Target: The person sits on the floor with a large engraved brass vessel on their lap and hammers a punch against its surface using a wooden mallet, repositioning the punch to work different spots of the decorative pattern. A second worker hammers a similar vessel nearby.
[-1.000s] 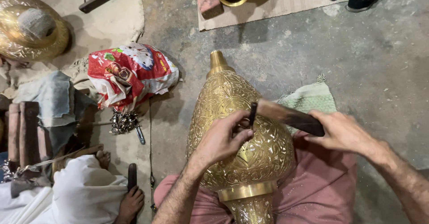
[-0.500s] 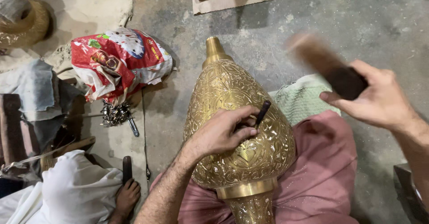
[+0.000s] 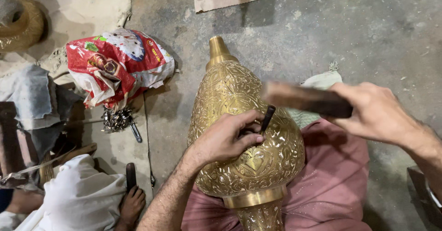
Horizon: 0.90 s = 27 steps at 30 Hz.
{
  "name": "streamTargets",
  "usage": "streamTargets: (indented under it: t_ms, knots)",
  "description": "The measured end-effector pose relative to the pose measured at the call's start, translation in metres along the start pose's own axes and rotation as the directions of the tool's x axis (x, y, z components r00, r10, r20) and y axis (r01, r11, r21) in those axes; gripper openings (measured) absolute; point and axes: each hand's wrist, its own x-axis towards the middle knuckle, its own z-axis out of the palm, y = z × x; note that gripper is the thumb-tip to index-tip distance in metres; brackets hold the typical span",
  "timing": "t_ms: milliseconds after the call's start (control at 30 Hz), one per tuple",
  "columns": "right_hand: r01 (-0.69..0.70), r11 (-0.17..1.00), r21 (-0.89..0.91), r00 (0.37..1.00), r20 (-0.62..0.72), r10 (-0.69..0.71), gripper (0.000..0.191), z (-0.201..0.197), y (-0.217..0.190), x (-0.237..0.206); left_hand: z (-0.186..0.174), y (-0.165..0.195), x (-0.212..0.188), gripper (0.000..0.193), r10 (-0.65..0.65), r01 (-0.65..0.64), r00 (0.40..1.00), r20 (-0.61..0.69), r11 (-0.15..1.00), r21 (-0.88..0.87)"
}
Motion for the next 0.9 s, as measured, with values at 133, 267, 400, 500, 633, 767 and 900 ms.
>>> streamTargets:
  t_ms: [133, 267, 400, 500, 633, 767, 900]
  knots:
    - [0.079, 0.970, 0.230, 0.993, -0.098, -0.058, 0.043, -0.006, -0.014, 0.002, 0.001, -0.007, 0.003, 0.040, 0.011, -0.011, 0.999, 0.036, 1.000, -0.009]
    - [-0.153, 0.914, -0.376, 0.954, 0.187, 0.236, 0.044, -0.017, -0.021, 0.008, 0.000, -0.009, 0.004, 0.035, 0.041, -0.042, 0.996, 0.077, 0.999, 0.013]
    - [0.142, 0.984, 0.106, 0.988, -0.071, -0.135, 0.054, -0.013, -0.018, 0.005, 0.000, -0.008, 0.000, 0.033, 0.011, -0.012, 0.999, 0.037, 1.000, 0.013]
    - [0.129, 0.985, 0.114, 0.992, -0.023, -0.127, 0.047, -0.009, -0.010, 0.009, -0.004, -0.006, 0.002, 0.033, 0.009, -0.010, 1.000, 0.017, 1.000, 0.014]
    - [-0.078, 0.986, 0.145, 0.997, 0.010, 0.077, 0.052, -0.014, -0.008, 0.003, -0.002, -0.006, 0.005, 0.041, 0.073, -0.073, 0.997, -0.010, 0.997, 0.010]
    - [0.005, 0.999, -0.035, 1.000, 0.011, -0.004, 0.045, -0.017, -0.005, 0.005, -0.004, -0.009, 0.004, 0.038, 0.049, -0.049, 0.999, 0.019, 0.999, 0.016]
    - [-0.100, 0.991, -0.092, 0.989, 0.101, 0.109, 0.046, -0.018, 0.002, 0.009, -0.007, -0.011, 0.006, 0.039, -0.006, 0.005, 1.000, 0.024, 0.999, 0.040]
